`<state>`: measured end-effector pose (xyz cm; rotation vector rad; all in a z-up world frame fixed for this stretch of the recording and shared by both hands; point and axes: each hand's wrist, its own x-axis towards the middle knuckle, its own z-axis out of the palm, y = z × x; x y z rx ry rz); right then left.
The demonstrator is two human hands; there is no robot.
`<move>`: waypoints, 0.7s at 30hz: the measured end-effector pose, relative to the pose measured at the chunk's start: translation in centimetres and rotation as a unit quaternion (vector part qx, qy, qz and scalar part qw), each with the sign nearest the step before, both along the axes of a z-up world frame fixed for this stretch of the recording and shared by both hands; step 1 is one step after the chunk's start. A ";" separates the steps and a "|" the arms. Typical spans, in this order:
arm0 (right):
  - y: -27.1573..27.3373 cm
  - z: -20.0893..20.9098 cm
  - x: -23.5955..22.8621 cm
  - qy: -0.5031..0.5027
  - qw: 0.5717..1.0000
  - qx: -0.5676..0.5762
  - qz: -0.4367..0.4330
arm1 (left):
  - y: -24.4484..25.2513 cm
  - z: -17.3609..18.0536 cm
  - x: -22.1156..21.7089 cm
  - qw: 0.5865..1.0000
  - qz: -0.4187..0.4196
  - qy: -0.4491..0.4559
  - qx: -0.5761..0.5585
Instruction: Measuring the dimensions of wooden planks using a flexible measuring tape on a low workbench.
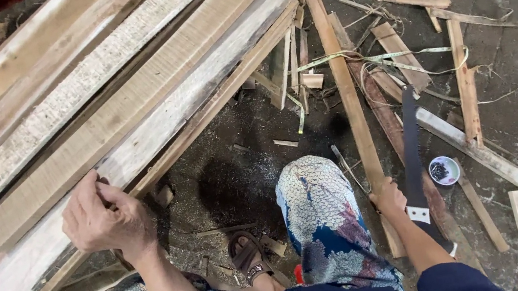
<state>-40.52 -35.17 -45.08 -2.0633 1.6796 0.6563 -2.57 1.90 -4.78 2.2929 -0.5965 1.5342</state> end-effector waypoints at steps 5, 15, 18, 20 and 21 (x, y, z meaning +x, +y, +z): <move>-2.9 -5.2 -3.2 -0.145 0.989 -0.004 0.015 | 1.9 -2.1 1.7 0.999 -0.040 -0.012 -0.006; -7.5 17.7 -1.6 -0.452 0.819 0.279 -0.214 | 1.0 -1.2 0.8 0.998 -0.062 0.013 -0.031; -5.7 26.1 1.2 -0.442 0.803 0.288 -0.276 | 0.8 -0.3 0.3 0.991 -0.110 0.021 -0.072; -5.1 30.2 3.8 -0.461 0.784 0.280 -0.306 | -0.4 0.8 -0.8 0.983 -0.148 0.019 -0.104; -5.6 31.2 5.1 -0.488 0.764 0.317 -0.279 | -1.4 1.2 -1.5 0.975 -0.171 0.027 -0.140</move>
